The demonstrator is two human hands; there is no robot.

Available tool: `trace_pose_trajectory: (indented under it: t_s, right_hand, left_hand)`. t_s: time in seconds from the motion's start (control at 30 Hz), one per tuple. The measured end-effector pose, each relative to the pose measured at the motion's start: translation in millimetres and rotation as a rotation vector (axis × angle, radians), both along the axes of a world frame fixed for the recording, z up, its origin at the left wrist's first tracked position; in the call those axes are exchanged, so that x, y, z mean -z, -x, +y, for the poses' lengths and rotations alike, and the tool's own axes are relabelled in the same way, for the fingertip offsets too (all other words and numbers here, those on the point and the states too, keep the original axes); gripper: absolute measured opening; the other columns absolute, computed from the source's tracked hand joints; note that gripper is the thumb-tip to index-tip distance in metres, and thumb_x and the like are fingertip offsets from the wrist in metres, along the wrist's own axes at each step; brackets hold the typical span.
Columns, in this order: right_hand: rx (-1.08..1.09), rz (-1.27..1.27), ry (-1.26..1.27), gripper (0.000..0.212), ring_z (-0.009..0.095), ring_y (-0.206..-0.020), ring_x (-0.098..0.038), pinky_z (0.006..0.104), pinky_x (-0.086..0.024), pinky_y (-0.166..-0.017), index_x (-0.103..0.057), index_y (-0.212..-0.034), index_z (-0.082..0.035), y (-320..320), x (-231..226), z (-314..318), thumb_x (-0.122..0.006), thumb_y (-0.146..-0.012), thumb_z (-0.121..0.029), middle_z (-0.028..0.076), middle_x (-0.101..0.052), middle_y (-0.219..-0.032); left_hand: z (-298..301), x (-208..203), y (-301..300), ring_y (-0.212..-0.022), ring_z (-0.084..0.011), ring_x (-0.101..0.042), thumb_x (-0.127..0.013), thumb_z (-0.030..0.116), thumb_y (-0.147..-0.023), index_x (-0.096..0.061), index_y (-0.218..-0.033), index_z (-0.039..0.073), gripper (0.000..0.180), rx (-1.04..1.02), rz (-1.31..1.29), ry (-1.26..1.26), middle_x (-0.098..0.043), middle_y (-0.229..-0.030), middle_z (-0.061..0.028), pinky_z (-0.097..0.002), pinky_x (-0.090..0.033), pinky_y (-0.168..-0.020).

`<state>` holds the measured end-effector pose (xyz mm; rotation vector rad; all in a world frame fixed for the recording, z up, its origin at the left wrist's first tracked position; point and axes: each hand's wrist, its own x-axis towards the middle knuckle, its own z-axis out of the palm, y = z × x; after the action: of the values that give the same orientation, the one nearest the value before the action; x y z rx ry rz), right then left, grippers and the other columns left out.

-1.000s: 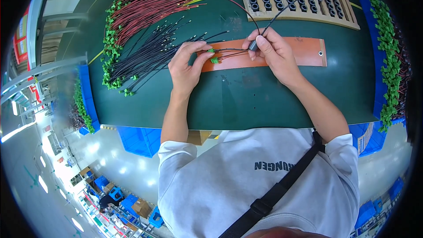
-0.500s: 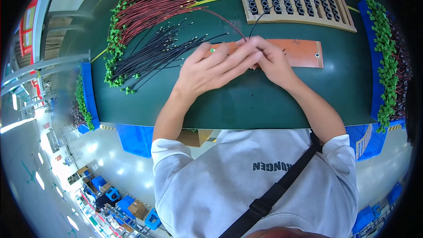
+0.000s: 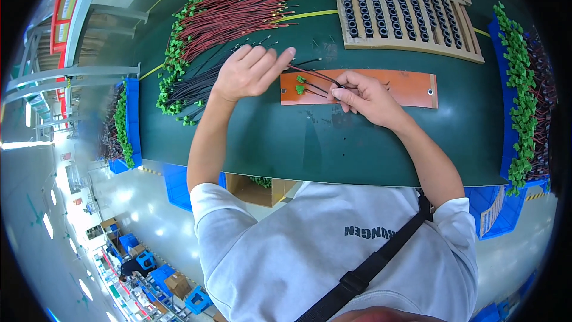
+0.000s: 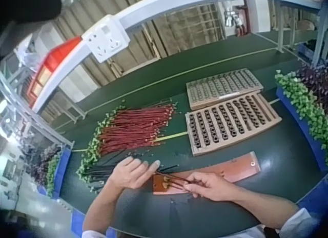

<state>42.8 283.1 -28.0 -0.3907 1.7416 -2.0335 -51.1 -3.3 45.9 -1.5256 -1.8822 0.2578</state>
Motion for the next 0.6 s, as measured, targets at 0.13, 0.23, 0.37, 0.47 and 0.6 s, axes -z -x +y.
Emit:
trace_pose_trajectory:
  t_s: [0.13,0.23,0.37,0.47,0.6]
  right_hand:
    - [0.003,-0.02,-0.05,0.018,0.006,-0.077,-0.06,0.0234,-0.05,-0.068,-0.063,-0.108,-0.002,1,2,-4,-0.058,-0.106,-0.019,0.002,-0.07,-0.099]
    - [0.024,0.002,-0.094,0.019,0.006,-0.077,-0.06,0.0229,-0.049,-0.066,-0.064,-0.105,-0.002,1,-2,-5,-0.057,-0.106,-0.019,0.002,-0.069,-0.097]
    - [0.136,0.108,-0.146,0.021,0.007,-0.071,-0.061,0.0221,-0.048,-0.06,-0.066,-0.102,-0.001,-1,1,-9,-0.057,-0.107,-0.02,0.002,-0.067,-0.09]
    - [0.143,0.003,-0.143,0.024,0.006,-0.063,-0.06,0.0219,-0.045,-0.054,-0.066,-0.1,0.0,4,4,-9,-0.056,-0.107,-0.021,0.002,-0.064,-0.082]
    - [0.161,-0.1,-0.065,0.029,0.007,-0.058,-0.06,0.023,-0.046,-0.051,-0.067,-0.097,0.001,10,3,-7,-0.061,-0.105,-0.026,0.004,-0.064,-0.076]
  left_hand:
    - [-19,0,-1,-0.079,-0.0153,-0.056,-0.066,0.009,-0.075,-0.068,-0.123,0.004,0.048,-0.131,-0.081,0.104,-0.062,-0.097,-0.0032,-0.029,-0.046,-0.063]
    - [-28,2,-5,-0.086,-0.0215,-0.062,-0.066,0.006,-0.074,-0.069,-0.121,0.003,0.047,-0.243,-0.217,0.06,-0.065,-0.105,-0.0062,-0.0347,-0.054,-0.071]
    - [-29,-3,-16,-0.087,-0.0218,-0.064,-0.067,0.004,-0.076,-0.068,-0.108,0.002,0.032,-0.392,-0.338,-0.005,-0.064,-0.108,-0.0062,-0.0347,-0.057,-0.071]
    - [-29,-4,-28,-0.085,-0.0233,-0.067,-0.067,0.002,-0.078,-0.068,-0.106,0.002,0.028,-0.558,-0.441,-0.007,-0.064,-0.105,-0.0073,-0.0341,-0.057,-0.069]
    - [-27,-2,-36,-0.077,-0.0236,-0.072,-0.069,-0.004,-0.086,-0.067,-0.105,-0.002,0.019,-0.696,-1.048,-0.382,-0.069,-0.095,-0.0096,-0.0315,-0.059,-0.07]
